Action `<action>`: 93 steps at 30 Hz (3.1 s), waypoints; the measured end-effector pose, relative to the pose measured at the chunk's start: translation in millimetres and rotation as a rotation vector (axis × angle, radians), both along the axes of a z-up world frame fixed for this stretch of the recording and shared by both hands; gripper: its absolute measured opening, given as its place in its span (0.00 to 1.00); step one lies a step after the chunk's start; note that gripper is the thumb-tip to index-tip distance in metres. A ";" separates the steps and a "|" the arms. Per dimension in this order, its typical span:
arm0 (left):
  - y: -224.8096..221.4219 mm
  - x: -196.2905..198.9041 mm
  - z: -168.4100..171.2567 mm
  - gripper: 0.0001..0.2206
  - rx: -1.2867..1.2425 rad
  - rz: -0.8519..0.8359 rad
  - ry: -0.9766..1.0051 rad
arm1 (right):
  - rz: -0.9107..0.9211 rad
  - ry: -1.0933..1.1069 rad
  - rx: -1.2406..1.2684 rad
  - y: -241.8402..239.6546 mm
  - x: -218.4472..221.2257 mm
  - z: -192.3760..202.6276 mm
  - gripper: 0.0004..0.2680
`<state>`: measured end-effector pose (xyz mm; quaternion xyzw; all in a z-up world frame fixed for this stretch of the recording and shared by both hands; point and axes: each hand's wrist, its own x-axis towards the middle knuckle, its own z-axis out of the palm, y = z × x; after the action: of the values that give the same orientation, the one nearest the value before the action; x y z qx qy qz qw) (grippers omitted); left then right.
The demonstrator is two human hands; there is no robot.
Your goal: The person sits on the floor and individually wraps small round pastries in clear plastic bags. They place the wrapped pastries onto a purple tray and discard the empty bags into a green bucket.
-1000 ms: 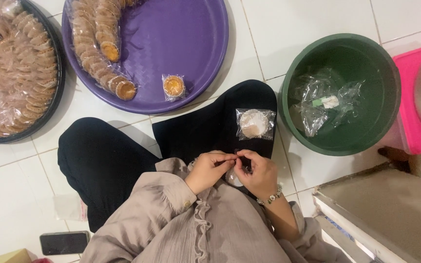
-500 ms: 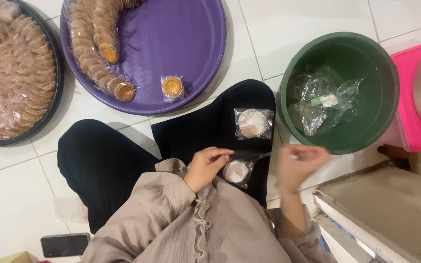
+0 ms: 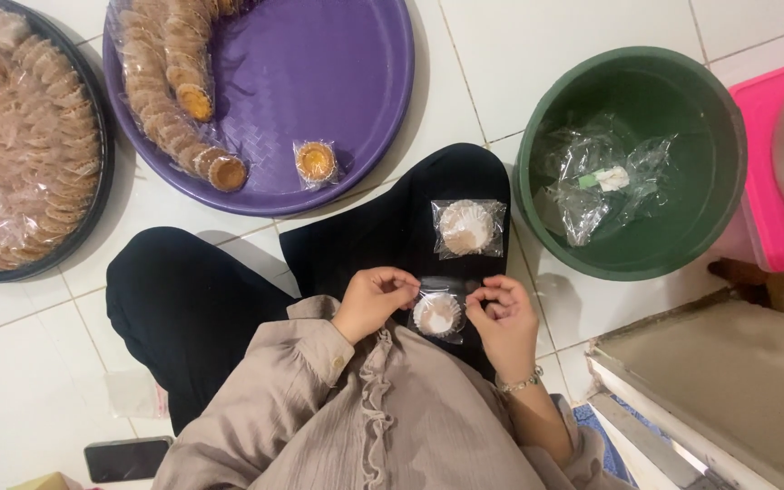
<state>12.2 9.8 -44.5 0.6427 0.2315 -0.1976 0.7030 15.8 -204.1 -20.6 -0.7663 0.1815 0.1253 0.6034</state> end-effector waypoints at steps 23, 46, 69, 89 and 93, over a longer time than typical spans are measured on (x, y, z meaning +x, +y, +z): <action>9.0 -9.4 -1.8 0.12 0.035 -0.170 -0.379 | 0.121 -0.300 -0.081 -7.5 -14.0 -0.7 0.09; -25.5 57.5 19.6 0.07 0.242 0.172 -0.504 | 0.040 -0.523 -0.192 29.1 65.4 -20.0 0.10; 63.1 24.6 19.6 0.31 -0.366 0.535 -0.338 | 0.541 -0.043 -0.023 156.7 111.3 34.8 0.28; 167.8 112.1 -117.0 0.37 0.693 0.009 -0.102 | 1.479 0.182 -0.599 246.3 343.0 -129.5 0.28; 184.8 109.6 -29.2 0.44 0.453 0.387 -0.051 | 1.528 0.029 -0.968 288.1 321.7 -67.1 0.40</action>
<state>121.8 194.6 -73.7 0.7318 0.3702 0.0129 0.5721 337.6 84.0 -87.7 -0.8464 -0.3362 0.4115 -0.0348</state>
